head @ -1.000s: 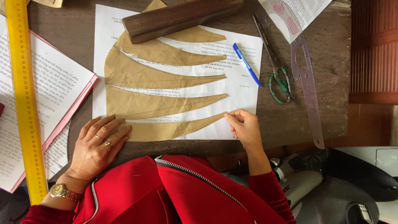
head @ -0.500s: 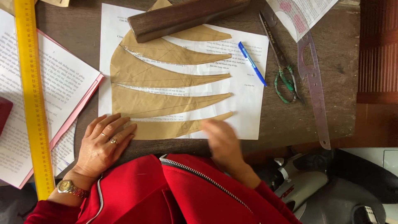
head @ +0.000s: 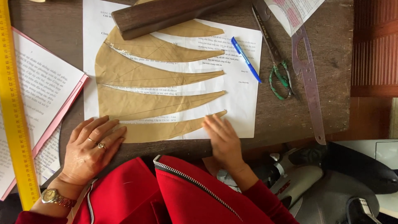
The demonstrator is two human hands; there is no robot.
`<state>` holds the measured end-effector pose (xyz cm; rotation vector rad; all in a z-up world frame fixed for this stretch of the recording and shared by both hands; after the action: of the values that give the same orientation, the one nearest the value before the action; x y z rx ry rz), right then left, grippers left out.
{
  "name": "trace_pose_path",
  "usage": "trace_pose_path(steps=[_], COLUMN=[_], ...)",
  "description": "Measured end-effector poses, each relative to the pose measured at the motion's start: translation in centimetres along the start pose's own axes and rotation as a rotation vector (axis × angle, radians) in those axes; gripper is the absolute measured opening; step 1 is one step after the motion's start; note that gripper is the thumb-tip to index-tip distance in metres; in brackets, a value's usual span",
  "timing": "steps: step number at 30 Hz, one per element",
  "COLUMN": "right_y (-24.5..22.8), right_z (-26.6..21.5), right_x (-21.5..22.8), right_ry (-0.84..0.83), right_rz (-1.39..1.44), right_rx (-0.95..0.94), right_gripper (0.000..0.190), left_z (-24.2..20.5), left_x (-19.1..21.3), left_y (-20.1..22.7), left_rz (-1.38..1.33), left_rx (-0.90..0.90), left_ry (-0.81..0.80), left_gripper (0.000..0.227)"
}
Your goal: The person assembles a paper pattern by applying strips of clear tape to join several brown paper pieces on a white sheet. They use a yellow ruler and a blue pen to mark lines and a wooden block to press the tape down. The person repeatedly retrieves tape from a dispenser and smooths the tape onto the pattern.
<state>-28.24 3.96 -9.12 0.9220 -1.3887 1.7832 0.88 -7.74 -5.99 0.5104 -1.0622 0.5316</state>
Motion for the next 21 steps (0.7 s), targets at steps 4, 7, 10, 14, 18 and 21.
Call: trace_pose_path(steps=[4, 7, 10, 14, 18, 21], right_y=[0.8, 0.5, 0.4, 1.0, 0.8, 1.1], right_z=[0.2, 0.6, 0.5, 0.4, 0.4, -0.3], right_x=[1.5, 2.1, 1.8, 1.4, 1.4, 1.1], right_ry=[0.1, 0.1, 0.123, 0.166, 0.183, 0.189], right_rz=[0.189, 0.204, 0.221, 0.144, 0.136, 0.146], right_rx=[-0.058, -0.052, -0.041, -0.032, -0.028, -0.013], right_gripper=[0.035, 0.034, 0.031, 0.033, 0.034, 0.034], left_z=[0.0, 0.0, 0.3, 2.3, 3.6, 3.5], left_x=[0.0, -0.1, -0.2, -1.1, -2.3, -3.0], left_y=[0.0, 0.1, 0.9, 4.3, 6.8, 7.0], left_rz=[-0.003, -0.002, 0.066, -0.15, -0.226, -0.205], left_rx=[-0.005, -0.013, -0.016, -0.183, -0.283, -0.296], left_ry=[-0.003, 0.001, -0.01, 0.146, 0.157, 0.139], left_gripper=[0.02, 0.02, 0.019, 0.021, 0.029, 0.031])
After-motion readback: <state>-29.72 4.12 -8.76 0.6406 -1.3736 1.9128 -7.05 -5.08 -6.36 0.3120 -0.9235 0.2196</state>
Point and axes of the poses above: each hand's wrist, its own z-axis towards the middle knuckle, its own x-axis out of the back of the hand, y = z × x, the point moved 5 cm from there along z, towards the middle knuckle, and after that the axes turned 13 degrees about z, right-handed, at the moved point
